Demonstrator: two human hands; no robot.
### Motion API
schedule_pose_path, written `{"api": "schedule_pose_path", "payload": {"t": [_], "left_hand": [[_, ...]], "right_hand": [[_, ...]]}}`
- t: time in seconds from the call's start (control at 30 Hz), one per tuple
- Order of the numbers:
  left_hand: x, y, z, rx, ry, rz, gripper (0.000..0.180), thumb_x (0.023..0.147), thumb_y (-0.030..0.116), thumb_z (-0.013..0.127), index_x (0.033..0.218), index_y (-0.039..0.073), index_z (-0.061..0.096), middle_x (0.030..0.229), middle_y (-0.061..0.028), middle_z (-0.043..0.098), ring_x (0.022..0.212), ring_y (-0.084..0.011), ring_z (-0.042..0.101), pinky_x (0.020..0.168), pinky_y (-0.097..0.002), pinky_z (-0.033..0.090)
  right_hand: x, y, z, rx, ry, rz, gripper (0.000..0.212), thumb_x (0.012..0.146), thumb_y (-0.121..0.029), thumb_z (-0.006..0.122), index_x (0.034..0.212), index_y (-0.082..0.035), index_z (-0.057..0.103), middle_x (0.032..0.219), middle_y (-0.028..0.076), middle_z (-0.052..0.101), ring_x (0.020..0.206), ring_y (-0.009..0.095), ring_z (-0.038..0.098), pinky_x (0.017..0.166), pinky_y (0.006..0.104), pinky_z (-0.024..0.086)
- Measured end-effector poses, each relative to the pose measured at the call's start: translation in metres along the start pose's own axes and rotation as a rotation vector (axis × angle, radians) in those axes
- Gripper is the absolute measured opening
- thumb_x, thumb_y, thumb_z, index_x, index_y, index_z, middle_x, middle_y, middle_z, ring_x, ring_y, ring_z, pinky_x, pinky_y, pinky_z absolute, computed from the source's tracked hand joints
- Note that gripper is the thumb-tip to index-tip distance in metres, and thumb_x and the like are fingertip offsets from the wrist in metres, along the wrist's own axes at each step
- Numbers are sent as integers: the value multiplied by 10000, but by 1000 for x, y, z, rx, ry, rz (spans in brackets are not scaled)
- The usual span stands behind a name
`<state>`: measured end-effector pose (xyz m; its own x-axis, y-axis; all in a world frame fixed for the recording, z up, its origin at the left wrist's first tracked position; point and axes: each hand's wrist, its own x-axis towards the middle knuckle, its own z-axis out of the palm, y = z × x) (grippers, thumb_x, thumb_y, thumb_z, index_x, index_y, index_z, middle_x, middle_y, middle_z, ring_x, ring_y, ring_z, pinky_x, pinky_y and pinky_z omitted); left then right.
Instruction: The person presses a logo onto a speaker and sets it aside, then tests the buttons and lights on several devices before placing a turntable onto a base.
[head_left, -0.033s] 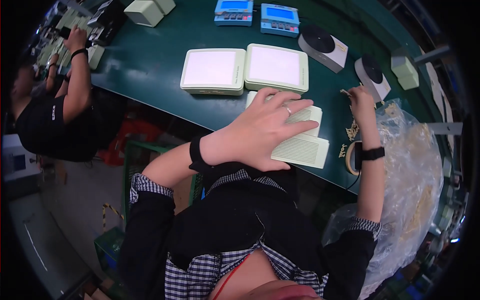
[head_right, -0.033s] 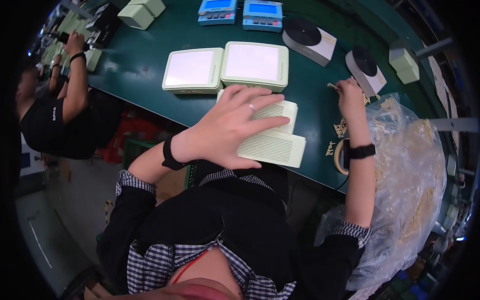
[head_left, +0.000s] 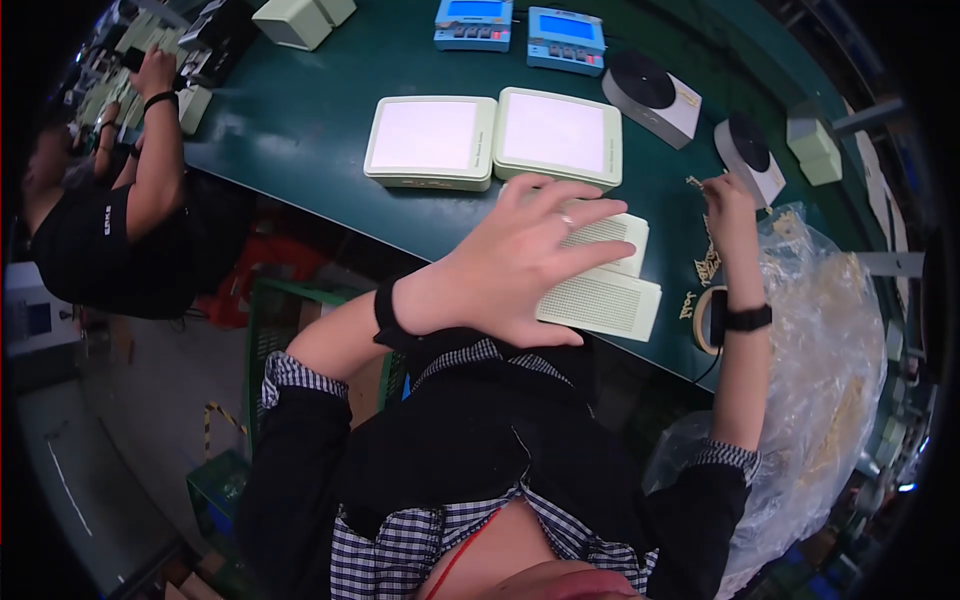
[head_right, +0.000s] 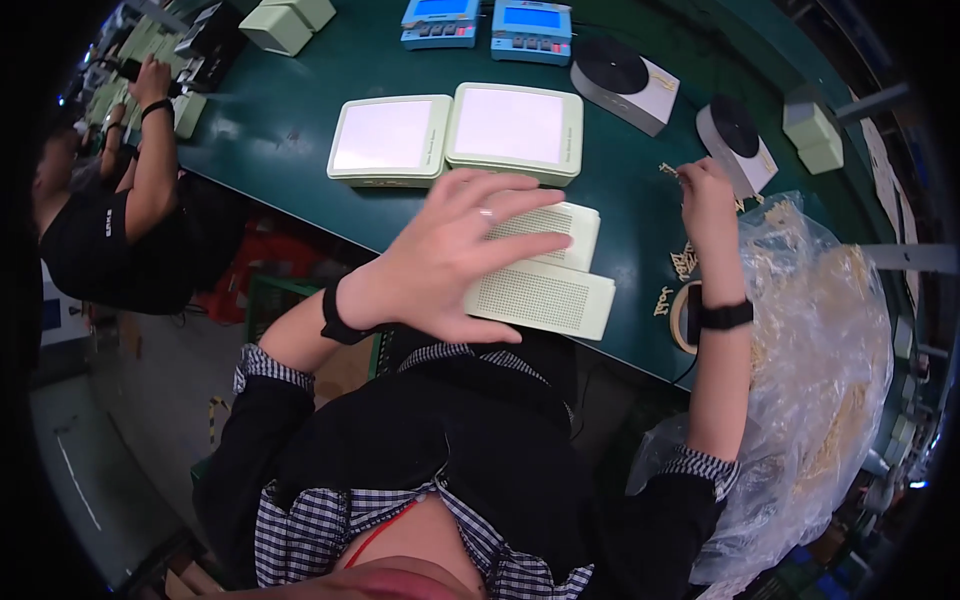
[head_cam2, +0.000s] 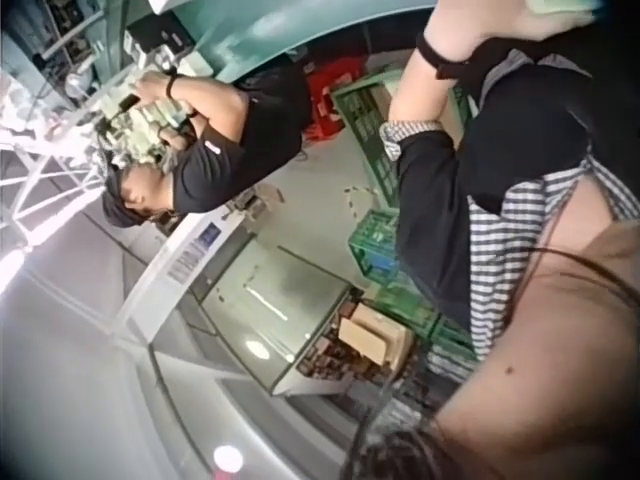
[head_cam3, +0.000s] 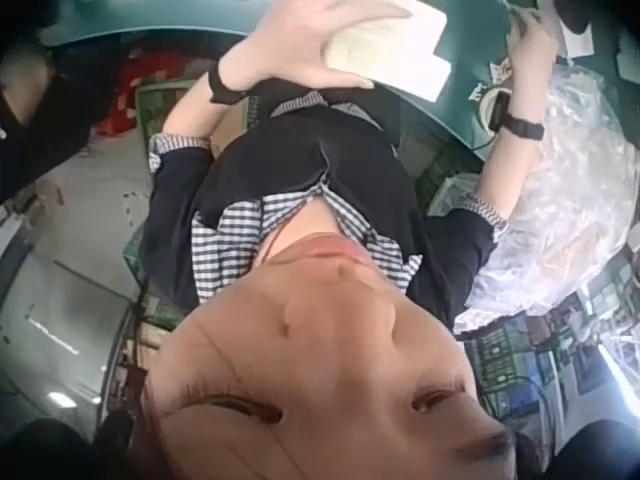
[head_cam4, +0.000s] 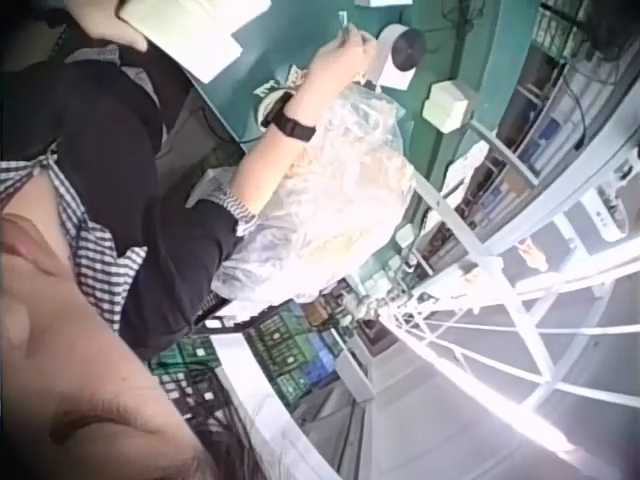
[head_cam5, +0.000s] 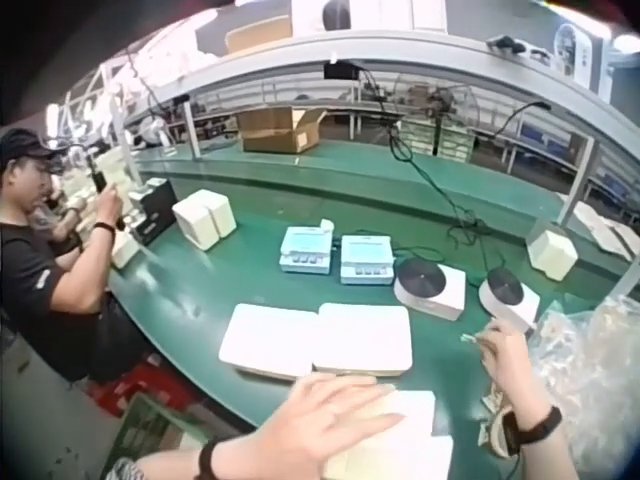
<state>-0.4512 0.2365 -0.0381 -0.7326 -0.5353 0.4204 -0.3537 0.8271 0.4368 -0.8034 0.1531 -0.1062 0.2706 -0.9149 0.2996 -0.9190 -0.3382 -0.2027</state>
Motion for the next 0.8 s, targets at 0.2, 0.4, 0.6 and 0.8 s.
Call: {"api": "schedule_pose_path", "payload": {"t": [0.2, 0.4, 0.6, 0.8], "left_hand": [[-45, -32, -25, -208, 529, -302, 515, 697, 287, 797, 1140, 65, 660, 1170, -126, 644, 1154, -297, 560, 974, -393, 426], [-36, -40, -9, -325, 465, -338, 345, 815, 152, 677, 1130, 13, 653, 1142, -142, 651, 1117, -273, 582, 965, -359, 446], [-34, -45, 0, -375, 418, -367, 320, 841, 124, 641, 1135, -2, 651, 1156, -141, 645, 1118, -259, 581, 988, -359, 434], [-32, -46, 5, -421, 392, -373, 326, 862, 139, 641, 1160, 5, 639, 1159, -135, 641, 1122, -250, 579, 990, -353, 427]], "right_hand": [[-5, -143, -69, 234, 217, -244, 277, 782, 98, 642, 1032, -2, 708, 1023, 138, 663, 837, 253, 652, 700, 313, 527], [-1, -176, -57, 313, 31, -533, 353, 683, 95, 664, 1022, 8, 706, 993, 133, 651, 853, 273, 632, 668, 320, 528], [-2, -174, -48, 361, -67, -549, 384, 673, 95, 662, 1047, 14, 697, 992, 129, 647, 848, 270, 629, 652, 316, 529], [-3, -173, -45, 392, -70, -574, 375, 696, 73, 669, 1064, 7, 695, 996, 123, 642, 843, 261, 627, 640, 306, 526]]}}
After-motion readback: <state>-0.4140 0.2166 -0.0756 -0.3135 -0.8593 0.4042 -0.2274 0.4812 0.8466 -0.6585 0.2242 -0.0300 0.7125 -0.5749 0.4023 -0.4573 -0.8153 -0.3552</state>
